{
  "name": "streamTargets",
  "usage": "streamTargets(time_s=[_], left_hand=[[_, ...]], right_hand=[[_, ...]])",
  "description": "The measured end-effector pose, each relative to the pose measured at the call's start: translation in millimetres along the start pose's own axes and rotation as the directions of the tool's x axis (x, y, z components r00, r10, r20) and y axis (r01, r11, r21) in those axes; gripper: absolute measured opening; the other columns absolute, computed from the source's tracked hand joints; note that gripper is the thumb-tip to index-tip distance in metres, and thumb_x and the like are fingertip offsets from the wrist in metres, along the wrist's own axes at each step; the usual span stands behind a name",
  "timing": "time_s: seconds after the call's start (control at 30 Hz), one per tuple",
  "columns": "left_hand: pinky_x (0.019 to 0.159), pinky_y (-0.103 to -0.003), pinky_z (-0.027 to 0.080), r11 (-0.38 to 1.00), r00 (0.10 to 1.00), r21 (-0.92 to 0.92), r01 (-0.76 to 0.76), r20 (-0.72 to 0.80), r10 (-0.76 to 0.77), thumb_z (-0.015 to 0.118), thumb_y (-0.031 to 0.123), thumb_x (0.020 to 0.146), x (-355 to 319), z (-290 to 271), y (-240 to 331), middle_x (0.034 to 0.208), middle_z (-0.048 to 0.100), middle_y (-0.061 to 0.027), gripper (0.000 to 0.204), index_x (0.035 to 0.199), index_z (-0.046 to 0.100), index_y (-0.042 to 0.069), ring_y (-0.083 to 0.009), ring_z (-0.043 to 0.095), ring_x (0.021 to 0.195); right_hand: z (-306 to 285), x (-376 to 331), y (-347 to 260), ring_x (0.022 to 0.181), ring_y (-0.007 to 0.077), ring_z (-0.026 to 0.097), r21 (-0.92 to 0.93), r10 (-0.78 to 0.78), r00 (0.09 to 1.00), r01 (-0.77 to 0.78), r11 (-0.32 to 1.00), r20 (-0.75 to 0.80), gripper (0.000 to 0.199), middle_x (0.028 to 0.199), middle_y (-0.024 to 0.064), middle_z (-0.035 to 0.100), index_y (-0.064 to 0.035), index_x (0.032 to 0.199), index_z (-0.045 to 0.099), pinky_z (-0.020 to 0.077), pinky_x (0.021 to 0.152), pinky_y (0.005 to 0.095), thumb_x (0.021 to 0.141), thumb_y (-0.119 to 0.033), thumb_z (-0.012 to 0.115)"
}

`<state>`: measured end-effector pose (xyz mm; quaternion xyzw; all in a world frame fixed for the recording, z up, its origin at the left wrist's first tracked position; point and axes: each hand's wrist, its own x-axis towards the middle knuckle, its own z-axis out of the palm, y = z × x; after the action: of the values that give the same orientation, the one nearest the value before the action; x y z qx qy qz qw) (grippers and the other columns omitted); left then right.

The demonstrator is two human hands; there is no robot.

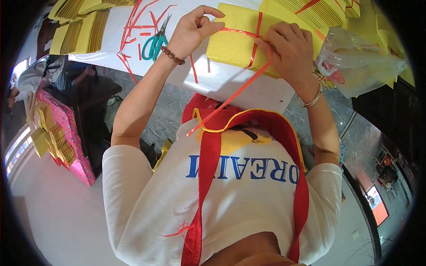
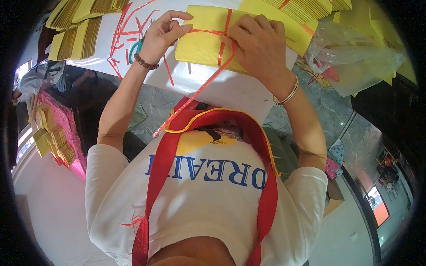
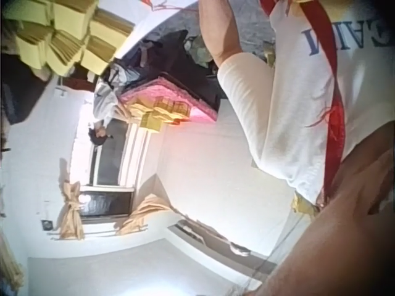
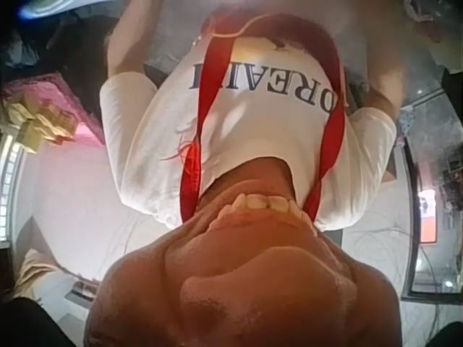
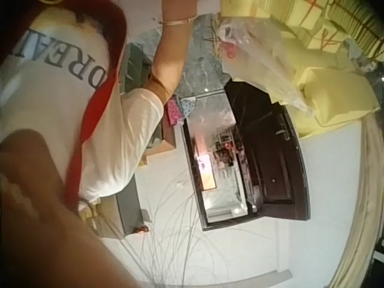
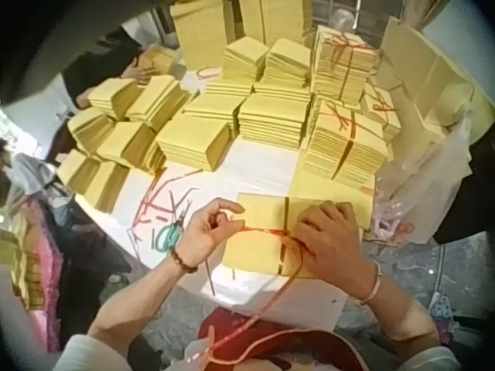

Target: Tying stacks of yellow paper with red ribbons and cutting the ribbon with scissors.

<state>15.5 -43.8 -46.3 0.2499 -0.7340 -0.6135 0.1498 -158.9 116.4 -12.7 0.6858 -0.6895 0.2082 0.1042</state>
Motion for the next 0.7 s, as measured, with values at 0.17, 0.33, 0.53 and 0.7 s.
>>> streamTargets(time_s=[0.17, 0.33, 0.53, 0.7], left_hand=[[0.044, -0.019, 0.023, 0.996, 1.0, -0.087, 0.018, 0.01, -0.017, 0.06, 0.013, 0.082, 1.5, 2.2, -1.1, 0.055, 0.038, 0.0077, 0.022, 0.103, 0.056, 0.006, -0.0009, 0.032, 0.049], [0.046, -0.018, 0.025, 0.996, 1.0, -0.083, 0.02, 0.007, -0.02, 0.056, 0.01, 0.083, 0.1, 1.0, -3.1, 0.056, 0.039, 0.0073, 0.021, 0.104, 0.055, 0.006, -0.0012, 0.033, 0.05], [0.045, -0.02, 0.026, 0.997, 0.997, 0.04, -0.07, -0.038, 0.071, 0.055, 0.01, 0.084, -1.9, -0.8, 5.0, 0.058, 0.038, 0.007, 0.024, 0.108, 0.054, 0.005, -0.0022, 0.032, 0.05], [0.059, -0.029, 0.039, 0.969, 0.986, 0.186, 0.162, -0.058, -0.154, 0.054, 0.012, 0.081, -11.5, 6.1, 72.3, 0.071, 0.053, -0.0029, 0.029, 0.109, 0.052, 0.005, -0.0154, 0.05, 0.067]], right_hand=[[12.3, 13.5, -9.1, 0.078, 0.0211, 0.053, 0.45, -0.09, 0.995, 0.103, 0.887, -0.05, 0.017, 0.085, 0.0021, 0.057, -0.0109, 0.087, 0.062, 0.0376, 0.069, 0.0345, 0.08, -0.026, 0.058], [18.0, 27.0, -22.7, 0.071, 0.017, 0.054, 0.83, 0.081, 0.942, -0.326, 0.453, 0.326, 0.026, 0.077, 0.0051, 0.058, -0.0072, 0.094, 0.061, 0.0403, 0.065, 0.0283, 0.085, -0.03, 0.053], [20.7, 36.0, -24.6, 0.07, 0.0071, 0.051, 0.807, 0.192, 0.875, -0.484, 0.339, 0.445, 0.027, 0.073, 0.0022, 0.057, -0.0041, 0.097, 0.061, 0.0413, 0.063, 0.0223, 0.083, -0.027, 0.056], [24.2, 31.8, -22.7, 0.067, 0.006, 0.051, 0.808, 0.196, 0.89, -0.456, 0.373, 0.412, 0.025, 0.072, 0.001, 0.057, -0.0033, 0.096, 0.061, 0.0426, 0.063, 0.0217, 0.08, -0.022, 0.059]])
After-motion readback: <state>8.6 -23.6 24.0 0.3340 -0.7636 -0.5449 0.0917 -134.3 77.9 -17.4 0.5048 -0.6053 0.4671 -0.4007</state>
